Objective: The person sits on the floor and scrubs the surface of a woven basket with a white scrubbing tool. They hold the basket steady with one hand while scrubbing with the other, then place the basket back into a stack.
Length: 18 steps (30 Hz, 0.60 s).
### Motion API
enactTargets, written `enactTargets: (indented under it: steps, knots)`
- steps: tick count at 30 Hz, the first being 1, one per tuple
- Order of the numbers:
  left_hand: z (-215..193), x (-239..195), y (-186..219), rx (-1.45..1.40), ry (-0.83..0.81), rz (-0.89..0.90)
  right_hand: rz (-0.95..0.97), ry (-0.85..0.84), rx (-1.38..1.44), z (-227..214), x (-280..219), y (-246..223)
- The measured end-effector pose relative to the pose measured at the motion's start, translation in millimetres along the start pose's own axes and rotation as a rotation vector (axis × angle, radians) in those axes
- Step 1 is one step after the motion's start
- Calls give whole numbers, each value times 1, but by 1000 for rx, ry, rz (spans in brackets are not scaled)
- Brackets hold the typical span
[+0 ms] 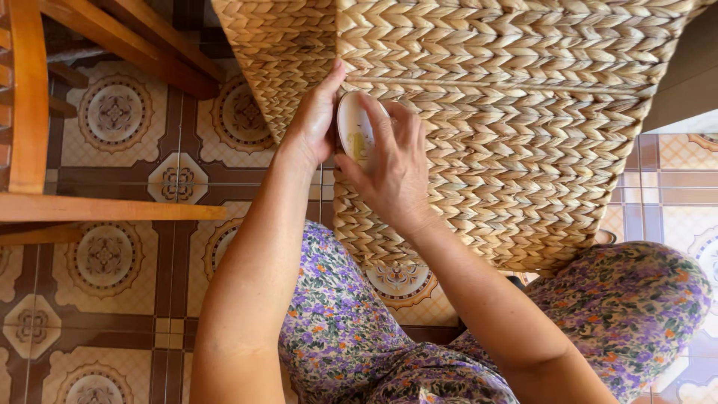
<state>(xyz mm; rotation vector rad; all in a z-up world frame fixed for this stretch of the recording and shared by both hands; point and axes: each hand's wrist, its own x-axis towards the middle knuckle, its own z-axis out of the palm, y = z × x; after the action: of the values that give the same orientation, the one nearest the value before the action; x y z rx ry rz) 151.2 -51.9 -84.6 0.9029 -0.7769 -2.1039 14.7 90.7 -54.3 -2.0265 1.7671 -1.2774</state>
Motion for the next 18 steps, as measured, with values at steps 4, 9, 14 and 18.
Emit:
enactTargets:
  steps: [4, 9, 14, 18]
  knots:
    - [0, -3, 2, 69, -70, 94, 245, 87, 582, -34, -2, 70]
    - [-2, 1, -1, 104, -53, 90, 183, 386, -88, -127, -36, 160]
    - [-2, 10, -7, 70, -16, 84, 217, 374, -179, -116, -30, 149]
    - [-3, 7, -4, 74, -21, 102, 109, 209, -146, -50, -24, 101]
